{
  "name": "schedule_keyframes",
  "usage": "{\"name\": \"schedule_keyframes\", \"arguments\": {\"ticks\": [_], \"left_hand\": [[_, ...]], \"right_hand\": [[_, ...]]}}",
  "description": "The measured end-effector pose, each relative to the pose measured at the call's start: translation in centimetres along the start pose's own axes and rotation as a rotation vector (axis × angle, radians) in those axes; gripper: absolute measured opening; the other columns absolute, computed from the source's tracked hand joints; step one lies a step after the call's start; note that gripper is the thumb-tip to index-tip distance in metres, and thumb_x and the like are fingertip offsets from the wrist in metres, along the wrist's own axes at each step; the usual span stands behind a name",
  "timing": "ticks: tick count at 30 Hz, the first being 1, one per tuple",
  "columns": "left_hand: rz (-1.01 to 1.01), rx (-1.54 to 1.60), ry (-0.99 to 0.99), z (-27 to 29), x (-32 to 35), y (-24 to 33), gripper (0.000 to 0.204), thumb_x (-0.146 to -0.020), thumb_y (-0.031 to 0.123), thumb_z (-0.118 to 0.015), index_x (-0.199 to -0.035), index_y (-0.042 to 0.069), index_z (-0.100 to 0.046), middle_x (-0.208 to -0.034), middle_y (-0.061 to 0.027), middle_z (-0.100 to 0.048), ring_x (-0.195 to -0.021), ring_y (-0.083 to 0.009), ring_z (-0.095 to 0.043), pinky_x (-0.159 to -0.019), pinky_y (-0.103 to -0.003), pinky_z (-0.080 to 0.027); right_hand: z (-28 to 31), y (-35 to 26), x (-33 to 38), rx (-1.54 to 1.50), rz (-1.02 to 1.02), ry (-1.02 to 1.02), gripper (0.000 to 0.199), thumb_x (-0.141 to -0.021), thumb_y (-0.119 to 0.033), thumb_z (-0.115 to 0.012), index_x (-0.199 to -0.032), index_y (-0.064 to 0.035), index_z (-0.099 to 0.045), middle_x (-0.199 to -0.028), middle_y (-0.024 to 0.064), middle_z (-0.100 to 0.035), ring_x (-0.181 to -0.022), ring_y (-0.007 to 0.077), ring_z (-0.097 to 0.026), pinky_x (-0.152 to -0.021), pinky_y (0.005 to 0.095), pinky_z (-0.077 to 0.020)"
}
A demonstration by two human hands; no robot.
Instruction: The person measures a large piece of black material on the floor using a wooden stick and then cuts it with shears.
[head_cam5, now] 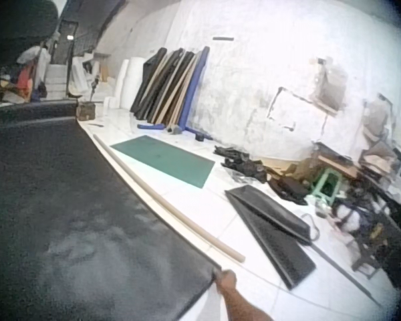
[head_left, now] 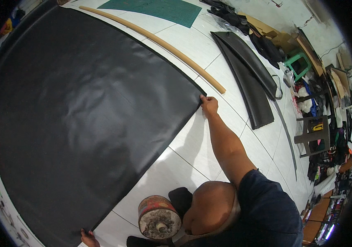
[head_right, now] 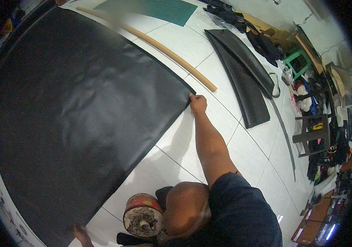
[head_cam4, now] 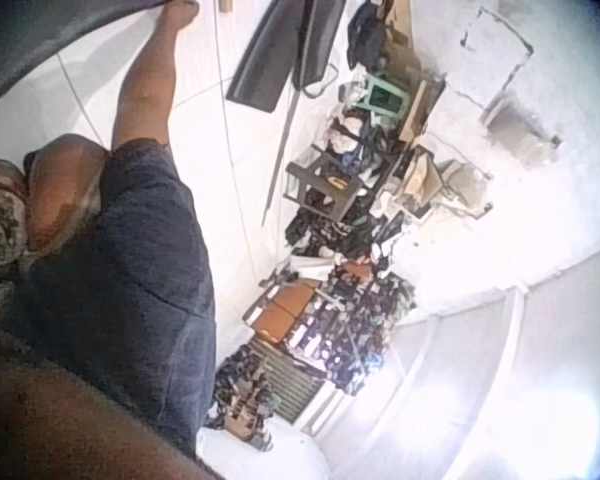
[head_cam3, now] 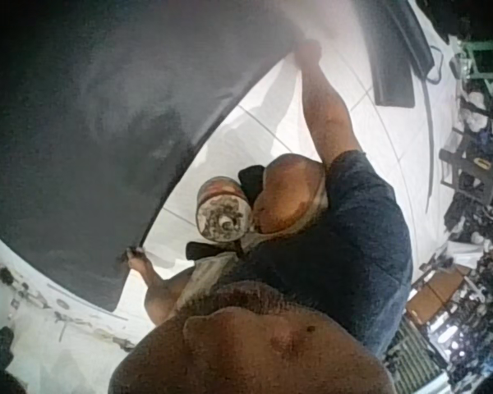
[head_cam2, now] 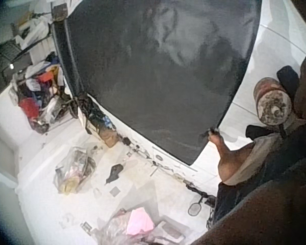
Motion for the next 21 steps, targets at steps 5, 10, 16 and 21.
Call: {"name": "schedule_keyframes", "arguments": {"ticks": [5,10,16,21], "left_hand": [[-0.265,-0.423,-0.021,0.8,0.8,1.2,0.024,-0.092,0.001,-0.045,-0.113,-0.005,-0.055,-0.094,-0.0061,-0.051,-0.082,-0.0192,-0.045,-0.077,-0.035,-0.044],[0.088,0.058,0.081,-0.5,2.0,2.0,0.027,-0.095,0.021,-0.051,-0.113,0.001,-0.058,-0.099,-0.0063,-0.053,-0.086,-0.0181,-0.044,-0.079,-0.034,-0.04],[0.167,0.227,0.177,0.1,1.8,1.6,0.028,-0.097,0.03,-0.051,-0.102,0.003,-0.057,-0.093,-0.0036,-0.047,-0.086,-0.0162,-0.042,-0.077,-0.034,-0.037],[0.18,0.267,0.09,0.7,1.4,0.8,0.027,-0.096,0.03,-0.051,-0.096,0.003,-0.056,-0.091,-0.0031,-0.047,-0.08,-0.0147,-0.041,-0.07,-0.031,-0.037]], "right_hand": [[-0.4,-2.5,1.9,0.155,0.152,0.102,0.041,-0.08,-0.03,-0.08,-0.103,-0.0009,-0.062,-0.092,0.0169,-0.067,-0.081,0.0259,-0.066,-0.072,0.0366,-0.0532],[0.7,-7.5,4.6,0.478,0.47,0.042,0.033,-0.089,-0.028,-0.067,-0.111,-0.003,-0.065,-0.113,0.0179,-0.064,-0.104,0.0351,-0.062,-0.089,0.0422,-0.0501],[-0.2,-8.0,6.6,0.539,0.495,-0.042,0.04,-0.096,-0.033,-0.056,-0.126,-0.0062,-0.062,-0.126,0.0151,-0.059,-0.113,0.0343,-0.058,-0.095,0.0418,-0.0486],[-0.9,-8.1,7.4,0.568,0.513,-0.006,0.044,-0.098,-0.036,-0.052,-0.128,-0.0057,-0.06,-0.13,0.015,-0.057,-0.117,0.0352,-0.056,-0.097,0.0431,-0.0482]]}}
Point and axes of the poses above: each hand's wrist, its own x-axis away from the middle knuckle, its own z-axis out of the back of the hand, y = z × x, the point moved 6 cm from there along -x, towards the middle knuckle
